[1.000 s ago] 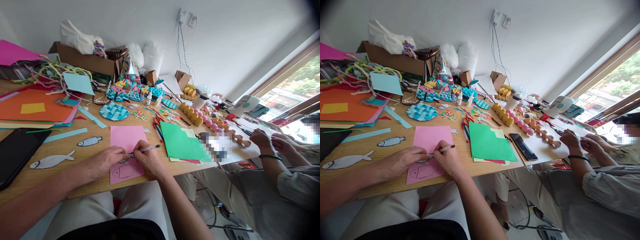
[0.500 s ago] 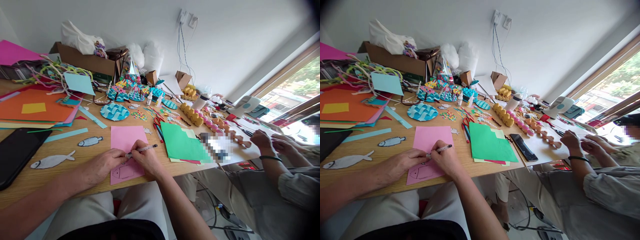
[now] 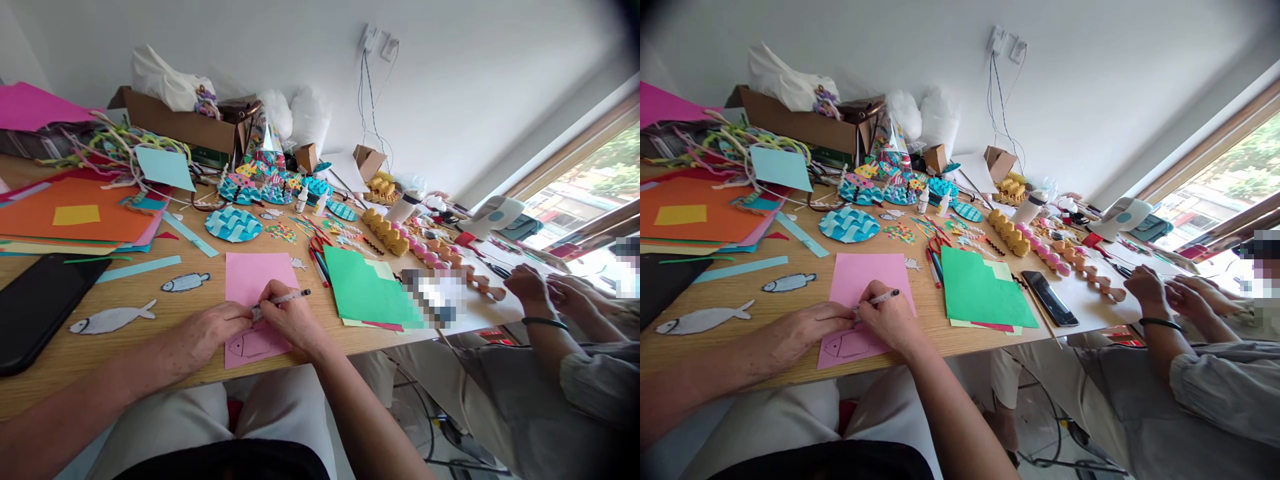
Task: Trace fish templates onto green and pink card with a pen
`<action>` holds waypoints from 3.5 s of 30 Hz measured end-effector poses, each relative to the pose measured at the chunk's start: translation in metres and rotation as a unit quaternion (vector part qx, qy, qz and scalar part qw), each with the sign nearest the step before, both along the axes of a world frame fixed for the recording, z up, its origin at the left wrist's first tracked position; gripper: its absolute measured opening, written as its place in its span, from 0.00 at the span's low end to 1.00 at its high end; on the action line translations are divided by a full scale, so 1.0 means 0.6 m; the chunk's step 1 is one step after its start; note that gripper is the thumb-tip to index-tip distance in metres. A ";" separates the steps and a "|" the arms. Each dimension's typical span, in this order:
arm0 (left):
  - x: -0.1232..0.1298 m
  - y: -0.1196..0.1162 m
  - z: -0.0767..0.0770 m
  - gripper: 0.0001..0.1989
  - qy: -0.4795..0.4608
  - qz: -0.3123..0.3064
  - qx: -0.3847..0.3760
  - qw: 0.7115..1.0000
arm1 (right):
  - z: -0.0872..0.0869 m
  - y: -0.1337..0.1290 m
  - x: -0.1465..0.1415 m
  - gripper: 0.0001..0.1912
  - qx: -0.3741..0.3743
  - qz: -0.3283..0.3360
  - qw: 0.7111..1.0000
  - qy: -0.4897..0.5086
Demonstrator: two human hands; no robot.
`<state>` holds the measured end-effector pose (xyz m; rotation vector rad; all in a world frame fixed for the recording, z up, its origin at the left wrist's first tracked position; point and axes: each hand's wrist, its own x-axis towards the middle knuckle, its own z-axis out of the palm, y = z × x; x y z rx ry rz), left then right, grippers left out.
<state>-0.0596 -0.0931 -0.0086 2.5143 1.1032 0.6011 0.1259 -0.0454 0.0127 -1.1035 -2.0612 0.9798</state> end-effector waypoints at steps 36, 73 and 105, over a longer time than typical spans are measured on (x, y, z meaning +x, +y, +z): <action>-0.003 -0.008 -0.003 0.23 0.000 0.009 -0.014 1.000 | 0.002 0.000 -0.012 0.05 -0.007 -0.006 1.000 0.000; -0.019 -0.039 -0.033 0.24 0.065 0.095 0.113 0.987 | 0.016 -0.005 -0.030 0.07 -0.039 0.022 0.999 -0.020; -0.023 -0.040 -0.021 0.21 0.119 0.067 0.120 0.983 | 0.002 -0.027 -0.016 0.06 0.129 -0.049 0.983 -0.120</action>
